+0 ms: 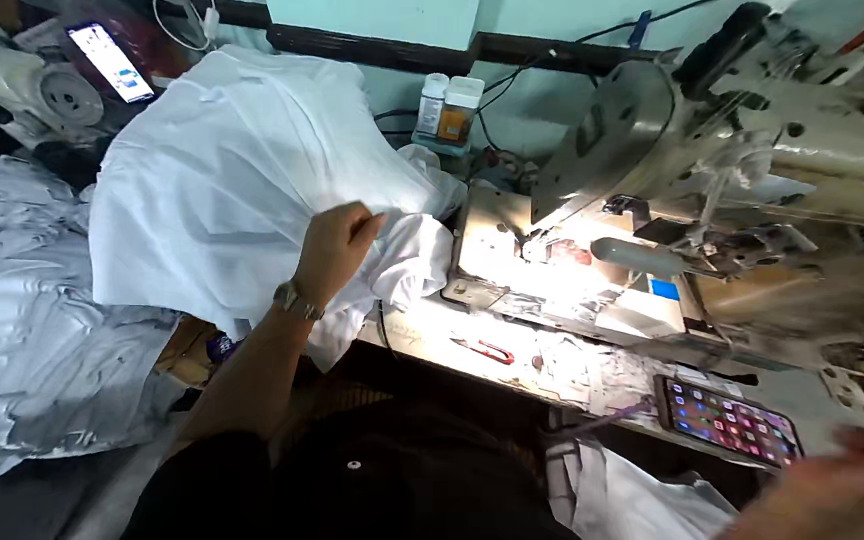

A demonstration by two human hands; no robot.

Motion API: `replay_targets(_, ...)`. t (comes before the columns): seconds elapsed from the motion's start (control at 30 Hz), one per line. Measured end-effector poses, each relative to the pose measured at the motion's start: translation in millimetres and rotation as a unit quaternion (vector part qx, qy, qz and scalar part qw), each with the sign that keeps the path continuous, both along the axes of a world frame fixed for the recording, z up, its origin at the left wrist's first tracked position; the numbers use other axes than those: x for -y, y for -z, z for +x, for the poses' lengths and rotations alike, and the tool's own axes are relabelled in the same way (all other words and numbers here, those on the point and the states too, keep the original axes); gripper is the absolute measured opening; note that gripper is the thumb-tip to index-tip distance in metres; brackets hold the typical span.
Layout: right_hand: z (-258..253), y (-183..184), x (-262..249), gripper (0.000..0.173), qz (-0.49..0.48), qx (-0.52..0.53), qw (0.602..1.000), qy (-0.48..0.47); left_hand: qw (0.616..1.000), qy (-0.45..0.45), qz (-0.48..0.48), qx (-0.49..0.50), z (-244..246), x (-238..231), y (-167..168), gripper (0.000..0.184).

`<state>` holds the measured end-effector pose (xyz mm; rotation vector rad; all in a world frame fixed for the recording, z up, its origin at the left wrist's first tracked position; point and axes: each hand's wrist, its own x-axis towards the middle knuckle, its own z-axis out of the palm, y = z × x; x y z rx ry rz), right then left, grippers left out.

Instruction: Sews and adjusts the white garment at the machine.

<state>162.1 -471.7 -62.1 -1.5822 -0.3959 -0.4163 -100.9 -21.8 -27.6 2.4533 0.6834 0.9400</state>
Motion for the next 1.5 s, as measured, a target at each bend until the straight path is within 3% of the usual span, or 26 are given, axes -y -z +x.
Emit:
replay_targets(0.07, -36.0, 28.5, -50.2, 0.014, -0.039, 0.021, 0.996, -0.079, 1.0, 0.015, -0.001, -0.019, -18.2, 29.9, 17.7, 0.03)
replay_targets(0.1, -53.6, 33.2, -80.0, 0.015, -0.089, 0.049, 0.985, -0.14, 0.999, 0.024, 0.004, -0.041, -16.2, 36.9, 28.1, 0.039)
replay_targets(0.13, -67.8, 36.3, -109.4, 0.021, -0.152, 0.104, 0.962, -0.202, 0.997, 0.032, 0.015, -0.069, -11.0, 40.3, 37.6, 0.051)
replay_targets(0.17, -80.3, 37.7, -136.7, 0.024, -0.216, 0.156, 0.932, -0.248, 0.995, 0.038, 0.031, -0.089, -5.5, 41.6, 46.2, 0.05)
replay_targets(0.23, -99.8, 36.8, -180.1, 0.022, -0.294, 0.207, 0.885, -0.296, 0.994, 0.034, 0.07, -0.076, 0.1, 44.5, 50.5, 0.029)
replay_targets(0.3, -111.2, 32.5, -212.2, 0.021, -0.293, 0.22, 0.885, -0.287, 0.993, 0.034, 0.103, -0.041, -1.1, 48.7, 37.7, 0.024)
replay_targets(0.43, -127.4, 27.0, -254.5, 0.044, -0.29, 0.2, 0.903, -0.245, 0.991, 0.058, 0.122, 0.027, -8.0, 61.2, 22.5, 0.024)
replay_targets(0.5, -127.5, 30.7, -267.0, 0.031, -0.294, 0.211, 0.903, -0.234, 0.989, 0.072, 0.126, 0.034, -9.4, 62.4, 12.4, 0.025)
replay_targets(0.6, -126.2, 28.2, -265.4, 0.019, -0.277, 0.211, 0.911, -0.223, 0.978, 0.053, 0.191, 0.067, -19.5, 53.4, -11.8, 0.026)
replay_targets(0.7, -126.6, 19.5, -253.3, 0.017, -0.184, 0.141, 0.931, -0.281, 0.953, 0.03, 0.263, 0.147, -27.2, 55.9, -38.1, 0.023)
replay_targets(0.87, -112.1, 14.8, -226.7, 0.015, -0.043, -0.077, 0.901, -0.426, 0.972, 0.165, 0.146, -0.077, -9.7, 34.3, -32.3, 0.028)
replay_targets(1.03, -101.7, 34.5, -215.4, 0.016, -0.068, -0.159, 0.879, -0.444, 0.973, 0.23, 0.013, -0.011, 6.5, 20.0, -35.4, 0.012)
replay_targets(1.2, -97.4, 38.2, -210.2, 0.014, -0.069, -0.184, 0.861, -0.469, 0.957, 0.244, -0.159, 0.009, 45.5, 17.2, -14.3, 0.019)
replay_targets(1.5, -86.0, 47.8, -193.4, 0.016, -0.19, -0.121, 0.908, -0.354, 0.997, 0.075, 0.002, -0.025, 69.6, 14.5, -6.1, 0.018)
